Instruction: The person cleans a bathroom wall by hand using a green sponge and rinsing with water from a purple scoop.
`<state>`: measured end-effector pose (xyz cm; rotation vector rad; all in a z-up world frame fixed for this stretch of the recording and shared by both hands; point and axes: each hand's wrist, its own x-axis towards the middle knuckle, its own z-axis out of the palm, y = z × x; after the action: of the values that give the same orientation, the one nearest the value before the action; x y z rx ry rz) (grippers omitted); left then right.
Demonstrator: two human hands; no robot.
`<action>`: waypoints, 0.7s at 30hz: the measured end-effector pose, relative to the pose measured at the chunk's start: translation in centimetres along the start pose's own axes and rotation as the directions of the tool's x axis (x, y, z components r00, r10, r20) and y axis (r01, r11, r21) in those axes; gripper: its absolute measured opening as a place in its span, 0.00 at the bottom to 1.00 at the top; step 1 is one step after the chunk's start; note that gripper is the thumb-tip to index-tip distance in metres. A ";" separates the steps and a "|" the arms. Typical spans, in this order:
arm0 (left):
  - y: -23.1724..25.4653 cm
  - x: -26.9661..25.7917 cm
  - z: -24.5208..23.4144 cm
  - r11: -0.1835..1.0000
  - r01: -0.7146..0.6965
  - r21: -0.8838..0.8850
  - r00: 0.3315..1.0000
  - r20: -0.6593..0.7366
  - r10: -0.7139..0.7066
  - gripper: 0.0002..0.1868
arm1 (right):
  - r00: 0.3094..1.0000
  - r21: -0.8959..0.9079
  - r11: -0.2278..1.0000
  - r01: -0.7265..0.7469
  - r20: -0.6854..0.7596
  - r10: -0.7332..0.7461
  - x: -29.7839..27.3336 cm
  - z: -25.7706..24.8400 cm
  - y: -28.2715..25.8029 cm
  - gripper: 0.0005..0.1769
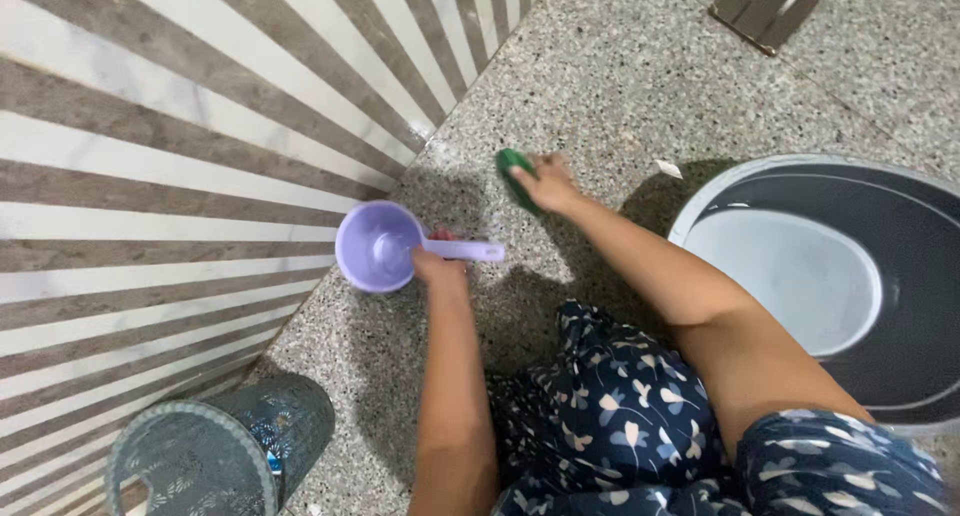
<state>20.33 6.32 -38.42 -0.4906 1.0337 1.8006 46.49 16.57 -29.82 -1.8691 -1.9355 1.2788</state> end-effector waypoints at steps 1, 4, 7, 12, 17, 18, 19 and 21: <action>-0.4 -0.3 -1.2 0.999 0.024 0.043 1.000 0.014 -0.025 0.20 | 0.995 0.041 0.997 0.072 0.063 -0.074 -1.9 -0.9 -2.0 0.43; -3.1 -2.1 -1.9 0.979 0.177 0.101 0.965 0.178 -0.193 0.20 | 0.877 0.084 0.941 0.329 0.341 -0.337 -7.0 -2.8 -6.4 0.48; -5.6 -6.6 -0.7 0.916 0.325 0.234 0.916 0.163 -0.366 0.20 | 0.824 0.260 0.956 -0.134 0.566 -0.038 -12.0 -3.4 -6.5 0.56; -8.0 -18.4 7.2 0.640 0.417 0.645 0.586 0.348 -0.732 0.27 | 0.843 0.722 0.551 -0.418 0.535 -0.062 -19.3 -7.1 -2.6 0.33; -3.9 -21.8 14.2 0.371 0.034 0.928 0.360 0.335 -0.871 0.38 | 0.926 0.691 0.624 -0.365 0.337 0.170 -19.6 -16.6 1.2 0.22; -3.2 -20.1 15.5 0.343 -0.044 0.938 0.453 0.325 -0.830 0.37 | 0.927 0.668 0.647 -0.367 0.323 0.192 -18.9 -17.6 0.8 0.22; -3.0 -17.7 16.8 0.308 -0.113 0.945 0.542 0.318 -0.778 0.36 | 0.926 0.643 0.670 -0.370 0.310 0.215 -18.3 -18.7 -0.3 0.22; -2.7 -12.0 18.9 0.191 -0.237 0.952 0.804 0.303 -0.512 0.28 | 0.932 0.480 0.813 -0.329 0.305 0.197 -17.6 -20.8 -4.4 0.24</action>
<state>30.29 15.81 -20.58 0.7659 1.3605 0.6158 60.13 11.16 -6.46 -1.7843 -1.2300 1.9633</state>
